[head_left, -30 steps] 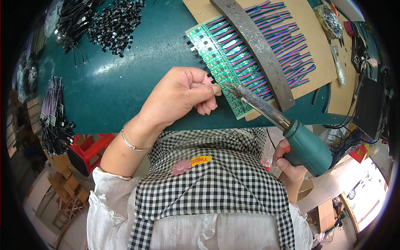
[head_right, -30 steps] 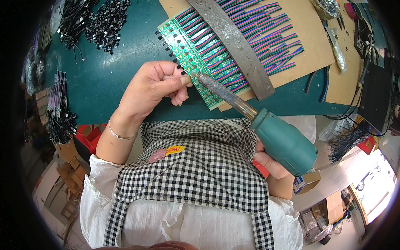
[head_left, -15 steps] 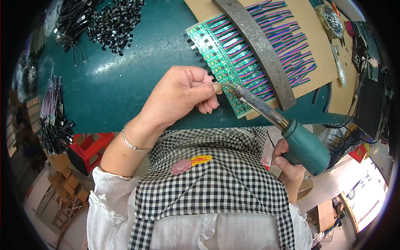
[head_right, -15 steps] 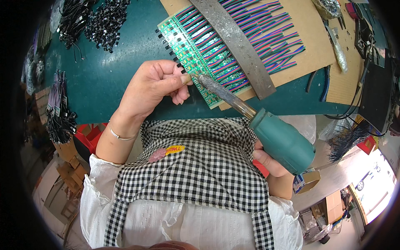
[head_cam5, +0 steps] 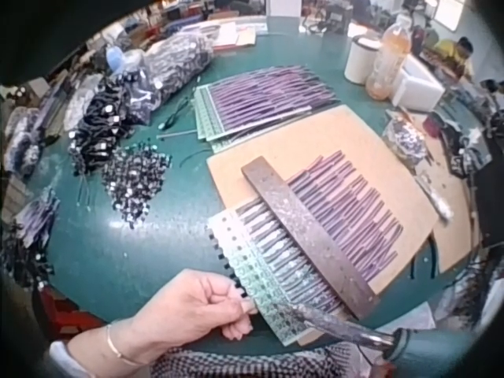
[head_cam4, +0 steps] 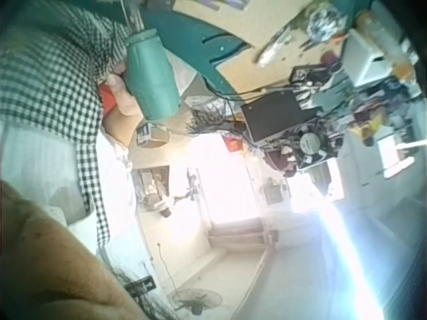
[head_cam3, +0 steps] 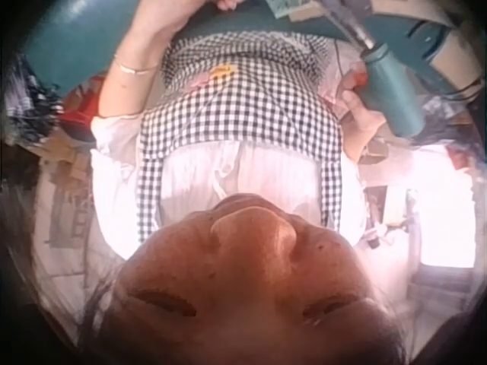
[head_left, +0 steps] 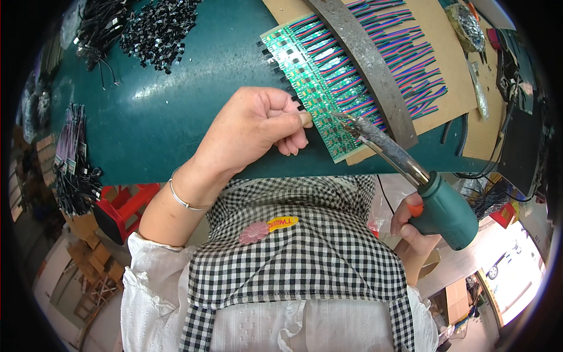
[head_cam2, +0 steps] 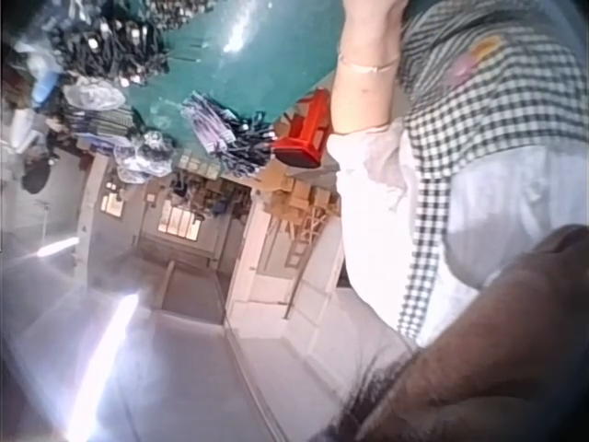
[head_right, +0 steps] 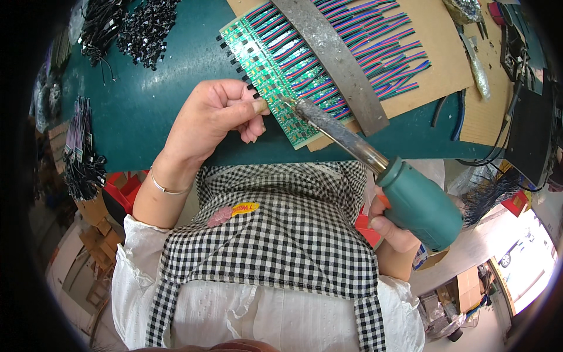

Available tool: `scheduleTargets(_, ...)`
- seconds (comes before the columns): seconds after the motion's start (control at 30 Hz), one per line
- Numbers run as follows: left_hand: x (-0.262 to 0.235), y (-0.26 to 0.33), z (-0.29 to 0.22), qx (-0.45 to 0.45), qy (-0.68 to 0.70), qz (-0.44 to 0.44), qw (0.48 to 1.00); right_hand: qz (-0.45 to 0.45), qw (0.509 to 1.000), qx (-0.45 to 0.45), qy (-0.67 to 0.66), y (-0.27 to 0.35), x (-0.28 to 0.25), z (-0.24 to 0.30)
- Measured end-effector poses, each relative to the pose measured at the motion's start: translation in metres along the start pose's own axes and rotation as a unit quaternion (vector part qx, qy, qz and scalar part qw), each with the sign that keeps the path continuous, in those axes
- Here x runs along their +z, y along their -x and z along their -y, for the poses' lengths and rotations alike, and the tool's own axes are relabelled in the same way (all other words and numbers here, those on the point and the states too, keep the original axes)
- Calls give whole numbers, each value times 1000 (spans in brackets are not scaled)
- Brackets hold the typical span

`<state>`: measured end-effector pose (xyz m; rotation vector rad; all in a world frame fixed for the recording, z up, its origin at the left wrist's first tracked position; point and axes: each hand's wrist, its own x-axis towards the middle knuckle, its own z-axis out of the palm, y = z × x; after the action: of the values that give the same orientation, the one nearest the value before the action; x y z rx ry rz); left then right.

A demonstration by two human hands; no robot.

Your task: The person solders small wires and electronic components onto green circuit boards using a soldering iron.

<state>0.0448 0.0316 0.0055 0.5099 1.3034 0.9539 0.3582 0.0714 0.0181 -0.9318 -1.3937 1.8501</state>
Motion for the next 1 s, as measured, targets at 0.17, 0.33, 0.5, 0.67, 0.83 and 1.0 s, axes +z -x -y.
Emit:
scheduleTargets(0.17, 0, 0, 0, -2, -2, 0, 1000, 12, 1000, 9, 2, 2, -4, -4)
scheduleTargets(0.33, -1, 0, 0, -3, 14, 5, 1000, -7, 998, 25, 60, 3, -1, -7)
scheduleTargets(0.5, -1, 2, -2, -17, 14, 1, 1000, -7, 997, 24, 72, 1, 1, -6)
scheduleTargets(0.67, -2, 1, 0, -13, 20, 1, 1000, 9, 996, 16, 92, 0, -4, -13)
scheduleTargets(0.83, 0, 2, 1, -3, 18, -5, 1000, 60, 995, 0, 84, -6, -4, -14)
scheduleTargets(1.0, 1, 2, 1, -8, 12, -10, 1000, 68, 991, -6, 117, -2, -7, -12)
